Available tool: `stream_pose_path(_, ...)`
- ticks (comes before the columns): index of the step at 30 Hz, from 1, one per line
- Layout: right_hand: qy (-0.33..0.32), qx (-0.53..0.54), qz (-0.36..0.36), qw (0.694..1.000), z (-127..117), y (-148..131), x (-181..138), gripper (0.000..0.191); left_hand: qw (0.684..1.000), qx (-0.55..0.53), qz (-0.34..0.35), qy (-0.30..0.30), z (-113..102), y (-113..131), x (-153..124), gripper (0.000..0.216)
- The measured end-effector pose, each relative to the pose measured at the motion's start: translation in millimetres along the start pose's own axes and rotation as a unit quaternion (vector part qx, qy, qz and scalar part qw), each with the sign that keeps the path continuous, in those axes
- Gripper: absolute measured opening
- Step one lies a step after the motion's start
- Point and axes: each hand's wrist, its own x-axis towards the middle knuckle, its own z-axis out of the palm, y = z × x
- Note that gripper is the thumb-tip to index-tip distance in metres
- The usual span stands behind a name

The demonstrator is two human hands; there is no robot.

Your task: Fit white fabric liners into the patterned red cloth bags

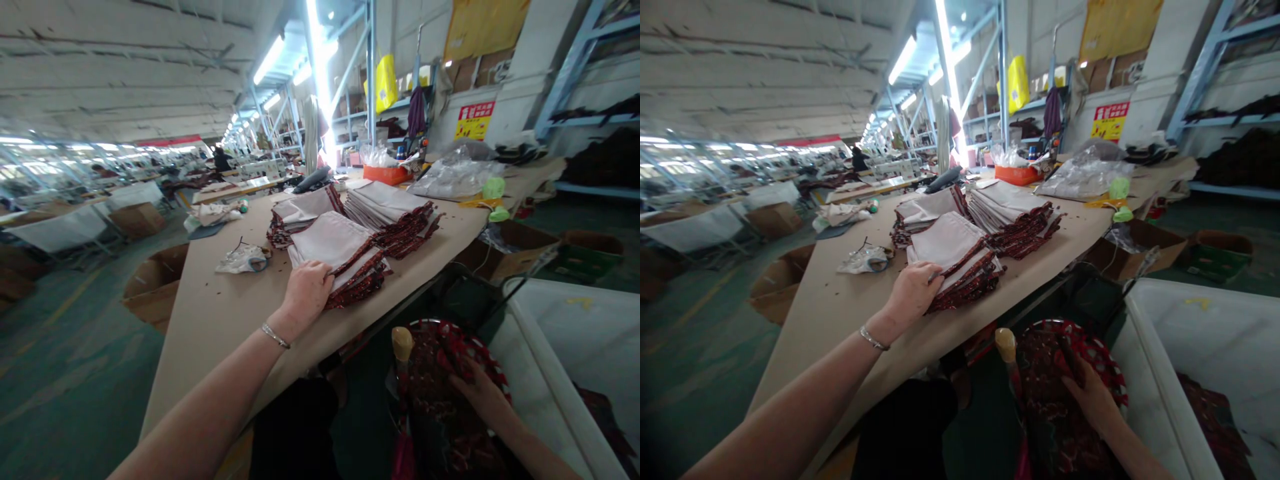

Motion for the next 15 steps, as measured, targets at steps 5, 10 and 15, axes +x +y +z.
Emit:
stream_pose_path(5,-0.031,0.042,-0.076,0.996,-11,-46,8,0.052,0.996,-0.065,-0.051,-0.033,-2,-4,6,0.03)
stream_pose_path(10,-0.105,0.091,-0.18,0.974,-18,-161,-4,0.043,0.977,-0.174,-0.114,-0.05,-2,-13,13,0.024)
stream_pose_path(15,-0.121,0.054,-0.353,0.926,-9,-256,-21,0.027,0.966,-0.219,-0.111,-0.079,-5,-25,18,0.024)
